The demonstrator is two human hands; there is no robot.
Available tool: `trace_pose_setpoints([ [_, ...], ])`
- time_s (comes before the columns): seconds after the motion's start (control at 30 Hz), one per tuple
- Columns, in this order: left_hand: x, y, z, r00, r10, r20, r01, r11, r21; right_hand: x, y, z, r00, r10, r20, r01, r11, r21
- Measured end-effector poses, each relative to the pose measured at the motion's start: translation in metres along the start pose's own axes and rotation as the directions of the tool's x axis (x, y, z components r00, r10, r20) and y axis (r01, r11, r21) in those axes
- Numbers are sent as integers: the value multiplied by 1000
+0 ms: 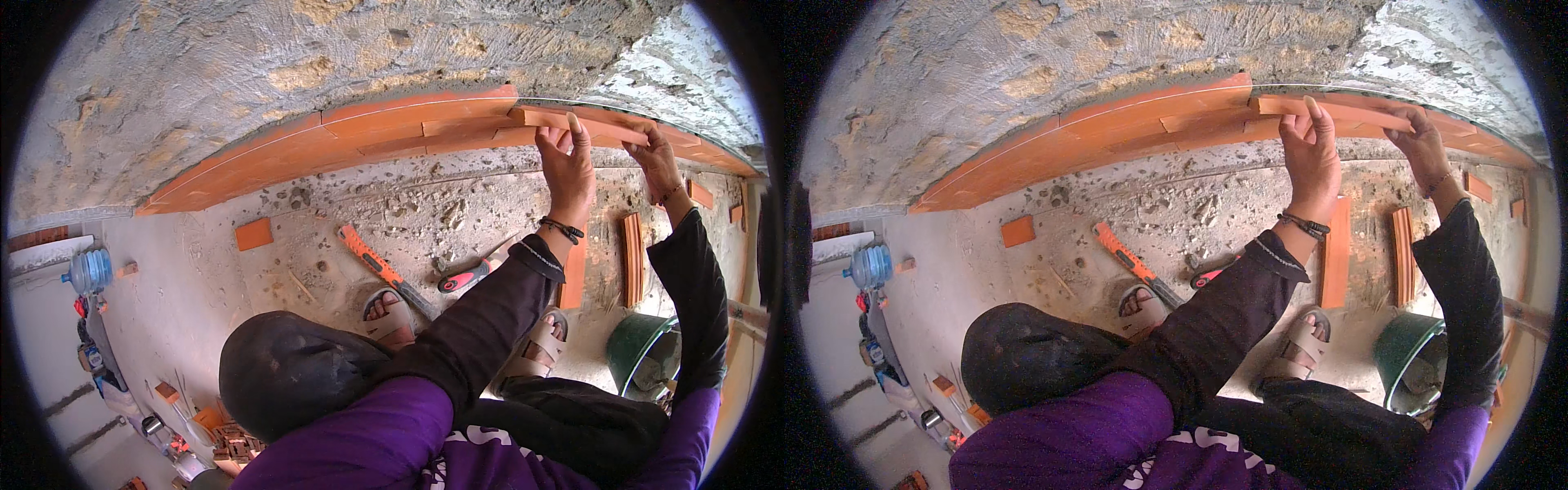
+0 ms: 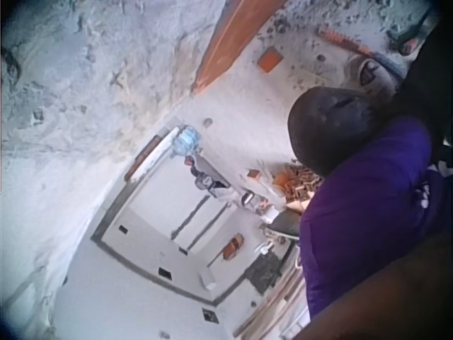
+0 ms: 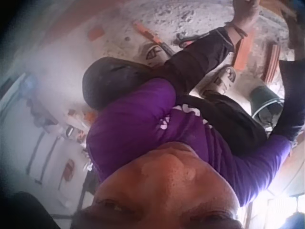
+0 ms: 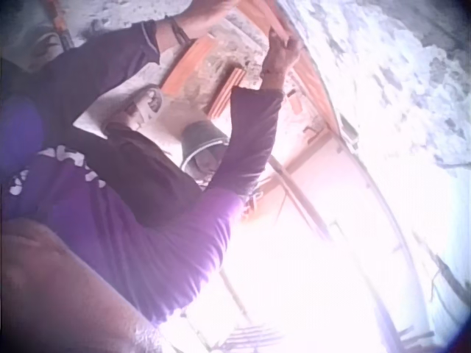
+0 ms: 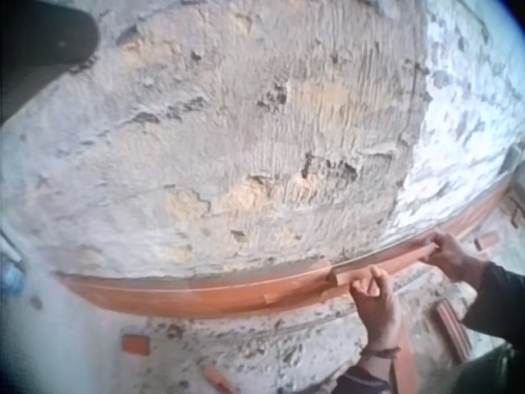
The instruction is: The person is laying terracotta tiles on a curved section of a wall. They scoop mortar from a bucket with a trowel, apply it to the tiles, and press them into place. They use a hammer to tap the tiles securely.
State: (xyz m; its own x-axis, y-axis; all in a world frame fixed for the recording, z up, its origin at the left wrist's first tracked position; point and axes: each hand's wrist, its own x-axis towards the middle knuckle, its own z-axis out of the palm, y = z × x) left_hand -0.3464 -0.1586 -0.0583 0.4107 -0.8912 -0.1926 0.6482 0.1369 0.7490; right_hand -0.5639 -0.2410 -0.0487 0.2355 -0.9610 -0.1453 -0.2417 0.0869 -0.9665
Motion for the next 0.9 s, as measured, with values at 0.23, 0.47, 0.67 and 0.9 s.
trace_pose_setpoints([
  [0.23,-3,-39,-21,990,-134,35,138,981,-136,-48,8,-9,997,80,17,-79,996,-38],
  [0.47,-39,-57,-43,925,-213,-316,309,904,296,-107,40,-9,926,344,159,-315,932,-180],
  [0.67,-50,-78,-66,758,-253,-602,610,602,516,-134,95,19,875,414,250,-382,909,-167],
  [0.9,-52,-19,-97,923,-384,36,55,224,973,-133,110,44,768,578,277,-603,798,7],
])
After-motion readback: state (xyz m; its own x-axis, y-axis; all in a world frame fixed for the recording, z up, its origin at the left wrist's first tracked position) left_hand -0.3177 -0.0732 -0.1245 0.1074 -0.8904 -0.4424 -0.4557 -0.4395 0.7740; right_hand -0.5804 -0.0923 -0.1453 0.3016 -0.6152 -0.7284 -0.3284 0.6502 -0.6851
